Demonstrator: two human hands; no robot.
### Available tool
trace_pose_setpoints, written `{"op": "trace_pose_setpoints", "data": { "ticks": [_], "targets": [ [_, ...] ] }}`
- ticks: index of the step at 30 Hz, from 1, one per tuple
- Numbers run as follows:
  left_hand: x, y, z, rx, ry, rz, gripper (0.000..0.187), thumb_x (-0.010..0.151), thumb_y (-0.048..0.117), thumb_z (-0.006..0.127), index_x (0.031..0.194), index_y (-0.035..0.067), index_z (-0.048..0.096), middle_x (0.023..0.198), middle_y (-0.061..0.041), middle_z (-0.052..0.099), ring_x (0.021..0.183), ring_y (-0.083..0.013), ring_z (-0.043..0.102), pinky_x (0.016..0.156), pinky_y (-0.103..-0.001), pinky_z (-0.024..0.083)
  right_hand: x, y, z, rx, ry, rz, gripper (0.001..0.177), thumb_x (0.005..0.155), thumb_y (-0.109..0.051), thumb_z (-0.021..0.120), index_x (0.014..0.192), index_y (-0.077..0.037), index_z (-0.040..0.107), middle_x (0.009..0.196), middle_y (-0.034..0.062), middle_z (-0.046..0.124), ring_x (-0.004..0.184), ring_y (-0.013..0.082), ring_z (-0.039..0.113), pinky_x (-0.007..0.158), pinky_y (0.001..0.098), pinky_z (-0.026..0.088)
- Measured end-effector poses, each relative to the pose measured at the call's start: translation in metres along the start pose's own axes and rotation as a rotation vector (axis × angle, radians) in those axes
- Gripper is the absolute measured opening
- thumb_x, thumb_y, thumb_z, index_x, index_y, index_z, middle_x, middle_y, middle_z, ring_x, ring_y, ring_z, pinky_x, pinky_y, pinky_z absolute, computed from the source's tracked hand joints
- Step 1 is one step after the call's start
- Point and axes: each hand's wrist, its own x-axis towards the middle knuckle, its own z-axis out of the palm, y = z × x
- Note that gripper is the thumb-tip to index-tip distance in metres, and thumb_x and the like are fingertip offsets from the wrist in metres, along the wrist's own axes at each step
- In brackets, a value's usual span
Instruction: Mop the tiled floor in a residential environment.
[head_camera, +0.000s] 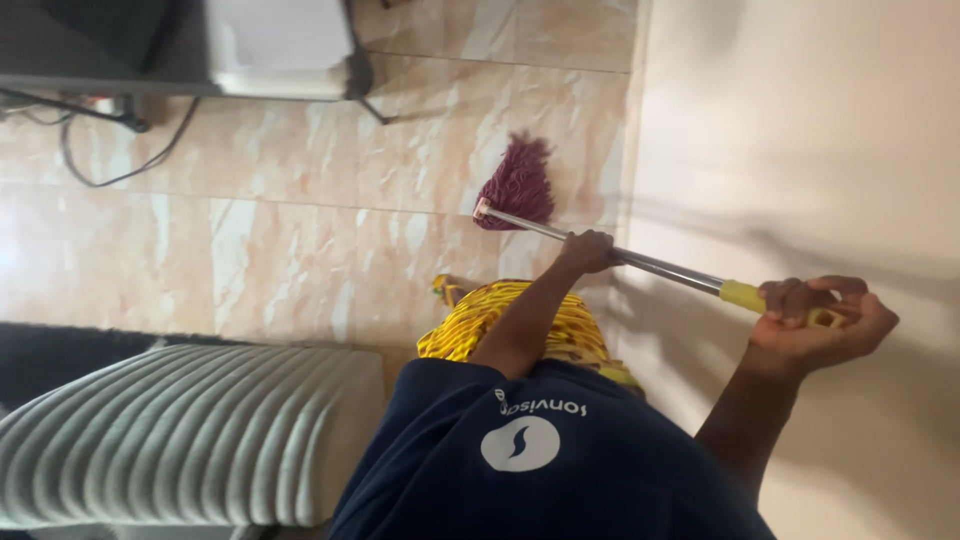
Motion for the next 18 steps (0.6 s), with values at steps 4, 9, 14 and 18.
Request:
{"op": "trace_pose_setpoints", "data": {
  "ticks": [4, 9, 14, 18],
  "targets": [
    [-0.040, -0.090, 0.032, -0.055, 0.209, -0.133, 0.037, 0.094, 0.051, 0.062, 0.108, 0.017, 0.069, 0.116, -0.007, 0.072, 0.116, -0.0296, 0.066, 0.099, -0.061, 0.048, -0.048, 0.046, 0.054, 0.164, 0.024, 0.112, 0.051, 0.110, -0.037, 0.036, 0.075, -0.006, 0.057, 0.048, 0.0017, 0.031, 0.044, 0.0146, 0.025, 0.045, 0.0336, 0.029],
    [-0.108, -0.185, -0.014, -0.015, 0.421, -0.445, 0.023, 0.089, 0.031, 0.067, 0.110, 0.021, 0.066, 0.120, 0.000, 0.068, 0.125, -0.0216, 0.060, 0.104, -0.072, 0.038, -0.105, 0.110, 0.139, 0.346, 0.036, 0.194, 0.047, 0.102, -0.037, 0.036, 0.076, -0.006, 0.059, 0.060, 0.0079, 0.045, 0.043, 0.0204, 0.032, 0.047, 0.0379, 0.038],
    [-0.230, -0.228, -0.086, -0.058, 0.650, -0.363, 0.053, 0.072, 0.046, 0.081, 0.109, 0.012, 0.063, 0.120, -0.007, 0.062, 0.124, -0.0278, 0.054, 0.098, -0.069, 0.040, -0.174, 0.156, 0.211, 0.291, -0.386, 0.177, 0.040, 0.101, -0.030, 0.039, 0.080, -0.002, 0.058, 0.054, 0.0052, 0.039, 0.047, 0.0214, 0.035, 0.053, 0.0392, 0.040],
    [-0.260, -0.285, -0.076, -0.231, 0.862, -0.541, 0.048, 0.090, 0.050, 0.072, 0.112, 0.008, 0.063, 0.131, -0.011, 0.061, 0.137, -0.0365, 0.050, 0.081, -0.061, 0.054, -0.229, 0.140, 0.289, 0.307, -0.778, 0.205, 0.039, 0.094, -0.026, 0.042, 0.089, 0.006, 0.063, 0.063, 0.0108, 0.045, 0.063, 0.0226, 0.044, 0.073, 0.0401, 0.042]
  ]
}}
